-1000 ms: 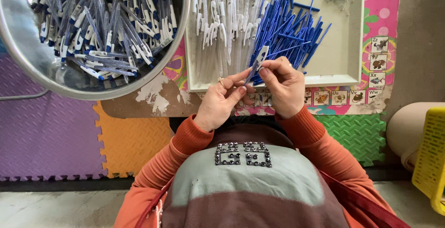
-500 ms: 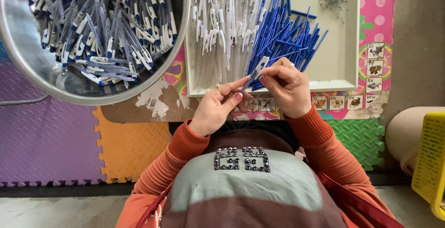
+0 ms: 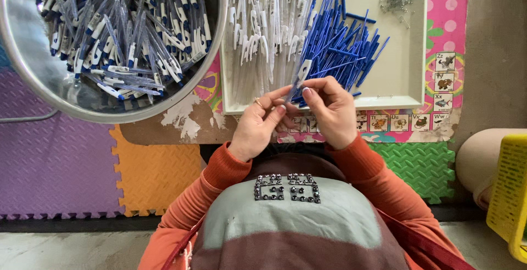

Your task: The person places blue ink tubes into white pen barrels by hand and then attaches pen caps.

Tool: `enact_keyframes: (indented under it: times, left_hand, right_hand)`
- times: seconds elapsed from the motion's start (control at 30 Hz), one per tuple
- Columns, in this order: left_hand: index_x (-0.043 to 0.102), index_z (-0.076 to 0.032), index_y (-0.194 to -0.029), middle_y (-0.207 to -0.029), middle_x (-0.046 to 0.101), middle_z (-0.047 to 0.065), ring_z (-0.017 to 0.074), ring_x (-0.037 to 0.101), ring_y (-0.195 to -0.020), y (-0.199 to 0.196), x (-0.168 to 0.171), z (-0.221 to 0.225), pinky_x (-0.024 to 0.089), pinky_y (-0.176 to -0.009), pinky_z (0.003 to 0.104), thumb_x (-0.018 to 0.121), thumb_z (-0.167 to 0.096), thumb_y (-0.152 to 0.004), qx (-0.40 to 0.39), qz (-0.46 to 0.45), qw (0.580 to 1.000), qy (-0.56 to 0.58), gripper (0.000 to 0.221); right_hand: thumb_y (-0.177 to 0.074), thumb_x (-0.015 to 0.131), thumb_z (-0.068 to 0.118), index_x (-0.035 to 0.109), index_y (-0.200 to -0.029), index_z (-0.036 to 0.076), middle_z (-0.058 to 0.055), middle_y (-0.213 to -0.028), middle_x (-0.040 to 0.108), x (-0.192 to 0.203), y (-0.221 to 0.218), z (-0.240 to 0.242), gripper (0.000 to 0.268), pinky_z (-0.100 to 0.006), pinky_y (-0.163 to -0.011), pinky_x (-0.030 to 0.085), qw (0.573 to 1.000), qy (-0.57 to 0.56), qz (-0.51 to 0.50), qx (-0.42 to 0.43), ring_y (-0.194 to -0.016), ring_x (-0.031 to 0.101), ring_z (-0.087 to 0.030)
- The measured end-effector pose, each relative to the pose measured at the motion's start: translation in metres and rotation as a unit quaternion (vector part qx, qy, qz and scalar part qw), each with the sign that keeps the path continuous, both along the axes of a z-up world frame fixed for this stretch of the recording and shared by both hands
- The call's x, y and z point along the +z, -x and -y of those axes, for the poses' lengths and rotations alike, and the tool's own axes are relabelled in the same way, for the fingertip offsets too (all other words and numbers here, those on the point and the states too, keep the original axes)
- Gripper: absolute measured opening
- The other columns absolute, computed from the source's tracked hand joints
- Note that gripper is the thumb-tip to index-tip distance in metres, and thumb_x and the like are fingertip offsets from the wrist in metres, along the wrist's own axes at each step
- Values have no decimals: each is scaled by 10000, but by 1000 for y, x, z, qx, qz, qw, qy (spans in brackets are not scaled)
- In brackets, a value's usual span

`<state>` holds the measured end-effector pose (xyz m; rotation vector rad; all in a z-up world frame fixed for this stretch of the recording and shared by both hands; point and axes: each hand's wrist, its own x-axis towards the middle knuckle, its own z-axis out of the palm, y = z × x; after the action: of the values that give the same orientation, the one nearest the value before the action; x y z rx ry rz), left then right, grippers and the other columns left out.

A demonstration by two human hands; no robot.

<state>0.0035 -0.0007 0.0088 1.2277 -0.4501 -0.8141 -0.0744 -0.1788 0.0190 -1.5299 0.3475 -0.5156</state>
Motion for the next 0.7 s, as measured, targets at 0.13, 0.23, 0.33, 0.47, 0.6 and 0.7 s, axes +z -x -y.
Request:
enact_keyframes:
  times: [0.13, 0.23, 0.33, 0.47, 0.6, 0.7]
  left_hand:
    - [592, -78, -1499, -1095, 778, 98, 119, 763, -826, -7, 4, -6, 602, -660, 191, 536, -104, -1117, 25, 72, 996, -49, 387]
    - [669, -143, -1445, -1059, 778, 79, 158, 739, -879, -7, 16, -4, 585, -773, 260, 577, -121, -1097, 33, 186, 977, -98, 361]
    - [714, -195, -1414, -1025, 776, 58, 200, 725, -960, -7, 19, -5, 574, -916, 326, 584, -127, -1088, 34, 263, 956, -126, 357]
    - [690, -162, -1429, -915, 752, 26, 106, 571, -788, -7, 21, -9, 531, -773, 266, 479, -115, -1118, -25, 204, 972, -115, 379]
    - [680, -160, -1436, -898, 744, 27, 110, 537, -776, -8, 22, -14, 509, -744, 270, 472, -122, -1112, -49, 193, 972, -124, 387]
    - [598, -149, -1506, -908, 620, -32, 64, 360, -604, -11, 30, -14, 375, -580, 203, 406, -129, -1147, -72, 147, 972, -167, 408]
  right_hand:
    - [-1063, 665, 149, 718, -1273, -25, -3, -716, 548, -1, -2, 16, 277, -201, -542, 401, 993, -117, -12, -4, -602, 464, -33]
    - [-1076, 646, 179, 685, -1322, -62, 22, -592, 479, -16, -5, 19, 346, -167, -425, 313, 977, -208, 37, -18, -457, 409, -4]
    - [-1078, 648, 162, 715, -1275, -52, 1, -558, 481, -14, -7, 14, 298, -170, -391, 312, 970, -236, 50, -35, -409, 413, -25]
    - [-1130, 538, 293, 698, -1218, 6, -131, -748, 649, -27, -10, 24, 340, -202, -341, 357, 961, -249, 98, -70, -409, 486, -97]
    - [-1100, 422, 500, 585, -1137, 159, -144, -898, 723, 18, -12, 59, 380, -167, -325, 344, 957, -245, 105, -113, -472, 551, -109]
    - [-1028, 610, 445, 586, -1088, 157, -153, -874, 724, 43, -2, 76, 295, -241, -347, 288, 925, -321, 129, -157, -522, 560, -181]
